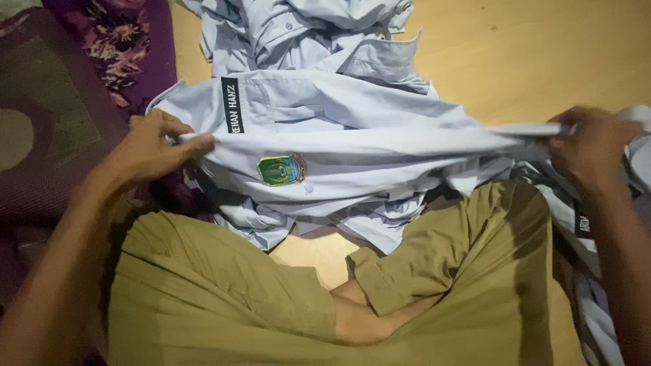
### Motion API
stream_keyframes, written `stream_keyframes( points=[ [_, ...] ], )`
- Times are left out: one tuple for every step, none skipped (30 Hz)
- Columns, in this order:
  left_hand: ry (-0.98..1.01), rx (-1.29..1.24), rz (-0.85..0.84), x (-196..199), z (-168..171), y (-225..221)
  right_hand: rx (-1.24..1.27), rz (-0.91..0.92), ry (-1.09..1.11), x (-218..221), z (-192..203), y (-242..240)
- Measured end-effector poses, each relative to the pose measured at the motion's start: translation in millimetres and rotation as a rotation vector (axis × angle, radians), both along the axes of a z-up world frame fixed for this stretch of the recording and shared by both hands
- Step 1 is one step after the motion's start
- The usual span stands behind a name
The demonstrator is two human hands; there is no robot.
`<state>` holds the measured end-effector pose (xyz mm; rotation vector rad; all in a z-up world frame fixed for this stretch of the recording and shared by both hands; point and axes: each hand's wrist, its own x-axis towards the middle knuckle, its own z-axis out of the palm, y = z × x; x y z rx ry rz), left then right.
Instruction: The person buttons the front buttons of several light blue shirts while sitting on the floor, handling the shirts one at a time and smoothing them out.
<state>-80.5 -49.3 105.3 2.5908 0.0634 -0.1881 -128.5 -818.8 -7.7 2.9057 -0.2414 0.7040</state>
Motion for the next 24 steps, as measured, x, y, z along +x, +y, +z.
stream_keyframes(
  points=[
    [0.0,0.0,-0.001,12,-15,8,0.0,-0.001,0.0,1,0,3],
    [-0.146,0.01,-0.088,23,-30,16,0.067,-0.108,0.165,3,0,5],
    [-0.29,0.021,-0.175,34,-45,25,0.135,-0.219,0.329,3,-2,9],
    [-0.288,0.022,-0.177,38,-45,22,0.137,-0.22,0.331,-5,8,20],
    [-0.333,-0.008,-0.209,41,-44,19,0.191,-0.133,0.23,-14,18,31],
    [-0.379,-0.037,-0.241,44,-44,16,0.244,-0.047,0.128,-22,28,41],
    [-0.378,-0.037,-0.244,41,-43,13,0.245,-0.05,0.129,-23,32,41],
    [-0.365,-0.09,-0.151,38,-43,10,0.193,0.101,-0.127,-23,36,41],
    [-0.35,-0.143,-0.06,34,-42,7,0.138,0.253,-0.38,-25,40,41],
    [-0.348,-0.142,-0.064,36,-45,7,0.139,0.249,-0.378,-22,33,33],
    [-0.418,-0.137,-0.045,37,-47,7,0.13,0.23,-0.373,-16,27,26],
    [-0.488,-0.132,-0.026,38,-50,9,0.122,0.211,-0.369,-10,22,19],
    [-0.489,-0.13,-0.025,39,-53,11,0.123,0.212,-0.371,-12,24,30],
    [-0.487,-0.058,-0.08,40,-58,13,0.317,0.112,-0.123,-14,25,41],
    [-0.48,0.015,-0.131,38,-64,17,0.504,0.019,0.137,-16,25,53],
    [-0.477,0.016,-0.126,33,-64,17,0.504,0.023,0.14,-22,25,58],
    [-0.443,-0.01,-0.118,30,-62,16,0.613,-0.075,0.118,-27,25,62],
    [-0.409,-0.035,-0.11,27,-59,14,0.725,-0.172,0.098,-33,26,65],
    [-0.409,-0.034,-0.113,28,-60,15,0.726,-0.176,0.097,-32,28,59],
    [-0.42,-0.033,-0.136,28,-62,16,0.93,-0.119,0.033,-32,29,54],
    [-0.43,-0.034,-0.155,27,-63,17,1.131,-0.057,-0.031,-30,32,48],
    [-0.428,-0.033,-0.156,29,-67,18,1.132,-0.058,-0.03,-24,44,50],
    [-0.437,-0.017,-0.13,30,-70,20,1.167,-0.178,0.026,-17,56,52],
    [-0.445,0.0,-0.103,32,-73,22,1.2,-0.298,0.082,-10,69,54]
  ],
)
